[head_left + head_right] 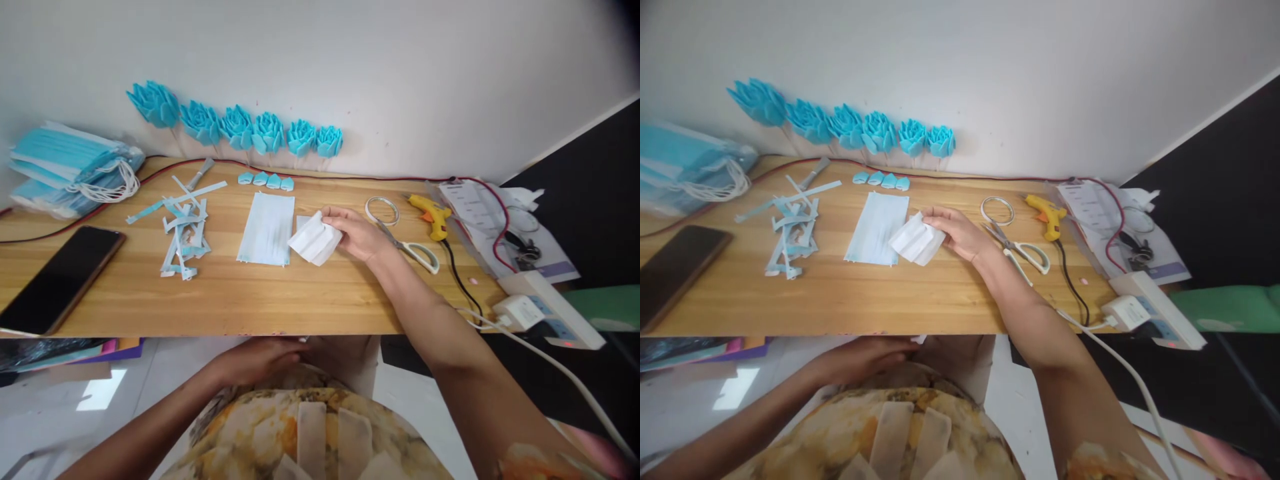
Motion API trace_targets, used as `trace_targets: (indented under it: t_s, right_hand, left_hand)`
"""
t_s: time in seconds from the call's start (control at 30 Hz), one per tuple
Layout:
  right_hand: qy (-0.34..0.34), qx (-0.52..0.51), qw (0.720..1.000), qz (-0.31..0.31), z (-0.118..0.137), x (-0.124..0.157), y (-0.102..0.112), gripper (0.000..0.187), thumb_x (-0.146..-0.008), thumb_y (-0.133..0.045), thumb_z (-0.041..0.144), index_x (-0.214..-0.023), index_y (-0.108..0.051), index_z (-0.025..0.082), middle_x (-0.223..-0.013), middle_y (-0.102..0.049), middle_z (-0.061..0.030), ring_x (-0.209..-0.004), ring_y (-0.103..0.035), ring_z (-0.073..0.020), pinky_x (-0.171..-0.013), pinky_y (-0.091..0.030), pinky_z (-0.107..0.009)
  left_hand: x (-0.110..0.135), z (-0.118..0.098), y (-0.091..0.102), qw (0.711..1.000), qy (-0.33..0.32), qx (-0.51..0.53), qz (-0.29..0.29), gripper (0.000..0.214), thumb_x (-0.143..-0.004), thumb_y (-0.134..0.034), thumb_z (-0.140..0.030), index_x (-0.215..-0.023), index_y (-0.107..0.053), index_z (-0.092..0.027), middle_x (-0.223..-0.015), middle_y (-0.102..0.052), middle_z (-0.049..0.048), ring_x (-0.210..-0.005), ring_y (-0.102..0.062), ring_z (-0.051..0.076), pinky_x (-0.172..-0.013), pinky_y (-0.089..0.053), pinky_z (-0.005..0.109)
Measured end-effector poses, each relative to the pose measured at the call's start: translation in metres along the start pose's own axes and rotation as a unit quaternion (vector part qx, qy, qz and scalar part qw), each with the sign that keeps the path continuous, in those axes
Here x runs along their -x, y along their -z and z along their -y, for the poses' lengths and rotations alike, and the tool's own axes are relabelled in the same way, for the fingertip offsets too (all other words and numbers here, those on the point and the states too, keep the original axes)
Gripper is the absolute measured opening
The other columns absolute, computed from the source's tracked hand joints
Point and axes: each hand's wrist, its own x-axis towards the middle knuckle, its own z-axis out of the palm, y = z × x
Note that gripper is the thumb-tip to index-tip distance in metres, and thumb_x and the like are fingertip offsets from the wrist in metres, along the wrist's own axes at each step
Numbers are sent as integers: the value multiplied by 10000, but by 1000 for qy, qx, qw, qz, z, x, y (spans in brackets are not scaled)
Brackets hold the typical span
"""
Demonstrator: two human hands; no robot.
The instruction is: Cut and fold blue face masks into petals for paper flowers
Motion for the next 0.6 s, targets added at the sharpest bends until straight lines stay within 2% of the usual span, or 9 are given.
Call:
trace_targets:
  t_s: [0.1, 0.2, 0.23, 0.33, 0.37, 0.47, 0.53, 0.6]
  right_hand:
    - [9, -12, 1000, 9, -1, 0, -3, 222, -717, -786, 330, -812, -661, 172, -701, -613, 35, -594, -520, -81, -573, -422, -204]
    - [15, -14, 1000, 16, -2, 0, -5, 215, -733, -780, 332, -819, -664, 172, -721, -624, 33, -607, -532, -81, -590, -431, -206]
    - [19, -16, 1000, 17, -2, 0, -5, 215, -734, -781, 330, -823, -666, 172, -738, -633, 31, -622, -544, -83, -602, -437, -207]
    - [38, -21, 999, 19, -2, 0, -5, 216, -744, -783, 342, -828, -671, 177, -742, -636, 34, -640, -561, -88, -622, -452, -212]
    - [44, -19, 999, 21, -2, 0, -5, 217, -751, -780, 352, -827, -672, 179, -728, -630, 36, -635, -559, -90, -620, -454, -216]
    - [51, -10, 998, 25, -1, 1, -5, 222, -762, -776, 370, -829, -680, 181, -706, -621, 39, -624, -557, -95, -616, -462, -224]
    - [50, -11, 998, 29, -2, 0, -5, 224, -758, -783, 366, -838, -687, 179, -720, -631, 38, -633, -567, -91, -626, -473, -223]
    - [49, -13, 998, 23, -4, -1, -4, 221, -761, -785, 360, -849, -694, 180, -729, -637, 40, -637, -573, -83, -634, -482, -216]
  left_hand:
    - [30, -32, 18, 999, 16, -4, 32, 392, -1037, -446, -393, -1385, -608, -314, -1420, -621, 61, -1298, -579, 257, -1120, -431, 399]
    - [44, -62, 43, 994, 24, 109, -13, 374, -1008, -496, -458, -1288, -686, -300, -1309, -693, 70, -1186, -655, 265, -1002, -522, 379]
    - [41, -67, 52, 988, 19, 146, -53, 379, -997, -505, -486, -1246, -713, -291, -1247, -722, 72, -1118, -686, 267, -965, -544, 385]
    - [15, -68, 73, 950, 45, 166, -260, 387, -906, -659, -491, -1207, -733, -260, -1233, -722, 83, -1087, -685, 296, -1012, -520, 446]
    - [3, -65, 79, 938, 43, 193, -283, 418, -882, -687, -501, -1224, -720, -262, -1265, -705, 90, -1083, -685, 304, -987, -535, 461]
    - [-34, -57, 93, 926, 43, 298, -227, 484, -854, -710, -532, -1191, -717, -185, -1291, -678, 145, -1151, -659, 328, -1007, -530, 474]
    - [-55, -57, 99, 915, 18, 351, -200, 466, -899, -686, -459, -1269, -668, -176, -1313, -671, 127, -1217, -625, 309, -1052, -501, 446]
    - [-71, -59, 104, 893, -10, 387, -227, 403, -948, -637, -326, -1320, -628, -171, -1309, -678, 111, -1243, -613, 278, -1087, -477, 418]
